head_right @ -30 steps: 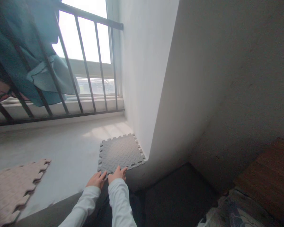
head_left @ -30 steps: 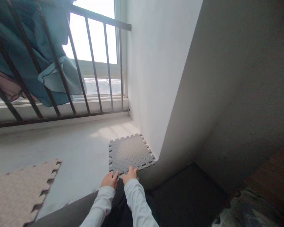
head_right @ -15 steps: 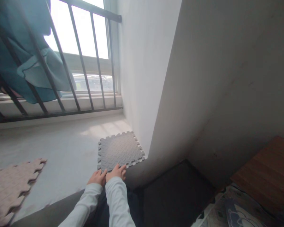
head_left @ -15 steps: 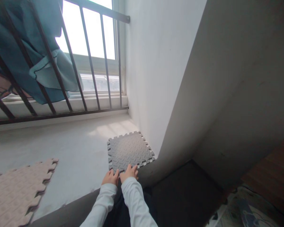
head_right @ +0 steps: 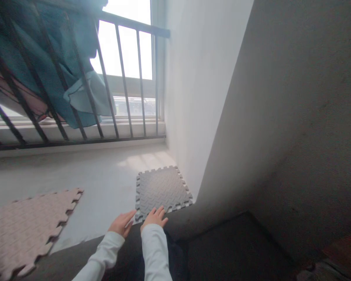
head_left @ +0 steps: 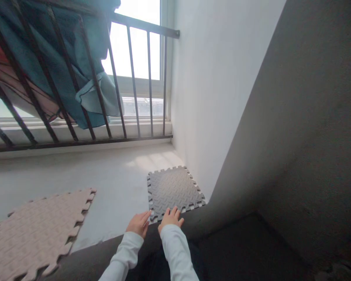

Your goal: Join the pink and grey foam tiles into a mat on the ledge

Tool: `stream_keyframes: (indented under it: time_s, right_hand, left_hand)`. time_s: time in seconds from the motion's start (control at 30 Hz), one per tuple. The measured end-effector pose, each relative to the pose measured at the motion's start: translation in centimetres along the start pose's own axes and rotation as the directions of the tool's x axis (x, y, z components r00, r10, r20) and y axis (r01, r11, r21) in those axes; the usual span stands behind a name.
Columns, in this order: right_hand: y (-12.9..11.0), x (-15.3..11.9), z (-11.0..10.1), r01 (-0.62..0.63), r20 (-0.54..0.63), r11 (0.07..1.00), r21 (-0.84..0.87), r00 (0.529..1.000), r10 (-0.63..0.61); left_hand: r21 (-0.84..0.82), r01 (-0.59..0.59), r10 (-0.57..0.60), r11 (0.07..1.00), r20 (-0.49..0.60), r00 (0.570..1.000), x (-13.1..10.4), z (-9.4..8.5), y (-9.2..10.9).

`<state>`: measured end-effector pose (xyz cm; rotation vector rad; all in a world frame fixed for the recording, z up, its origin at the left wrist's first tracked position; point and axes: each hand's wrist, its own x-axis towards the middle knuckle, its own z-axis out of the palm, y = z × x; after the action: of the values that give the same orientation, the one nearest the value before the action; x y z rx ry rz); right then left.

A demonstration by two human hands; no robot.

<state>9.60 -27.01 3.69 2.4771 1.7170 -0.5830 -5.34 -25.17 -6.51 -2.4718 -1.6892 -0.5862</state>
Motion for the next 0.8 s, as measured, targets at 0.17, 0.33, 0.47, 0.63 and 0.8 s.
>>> stream_keyframes:
  time_s: [0.17,0.33,0.47,0.63,0.8]
  right_hand:
    - [0.2,0.3,0.3,0.043,-0.011,0.994,-0.103,0.999,-0.044]
    - [-0.4,0.9,1.3,0.027,-0.042,0.984,-0.176,0.998,-0.035]
    - [-0.5,0.9,1.6,0.031,-0.032,0.983,-0.183,0.999,-0.037]
    - [-0.1,0.5,0.9,0.045,-0.003,0.990,-0.136,0.999,-0.046]
    - [0.0,0.3,0.7,0.037,0.035,0.993,-0.115,0.999,-0.034]
  left_hand:
    - [0.164,0.329,-0.300,0.930,-0.176,0.938,-7.5,-6.6,-11.9]
    - [0.276,0.342,-0.347,0.898,-0.031,0.937,-12.4,-11.2,-17.1]
    - [0.295,0.338,-0.372,0.894,0.065,0.926,-11.5,-12.0,-16.8]
    - [0.220,0.386,-0.389,0.896,-0.033,0.921,-8.1,-12.4,-15.1]
    - [-0.064,0.341,-0.346,0.938,-0.138,0.928,-1.9,-10.4,-7.2]
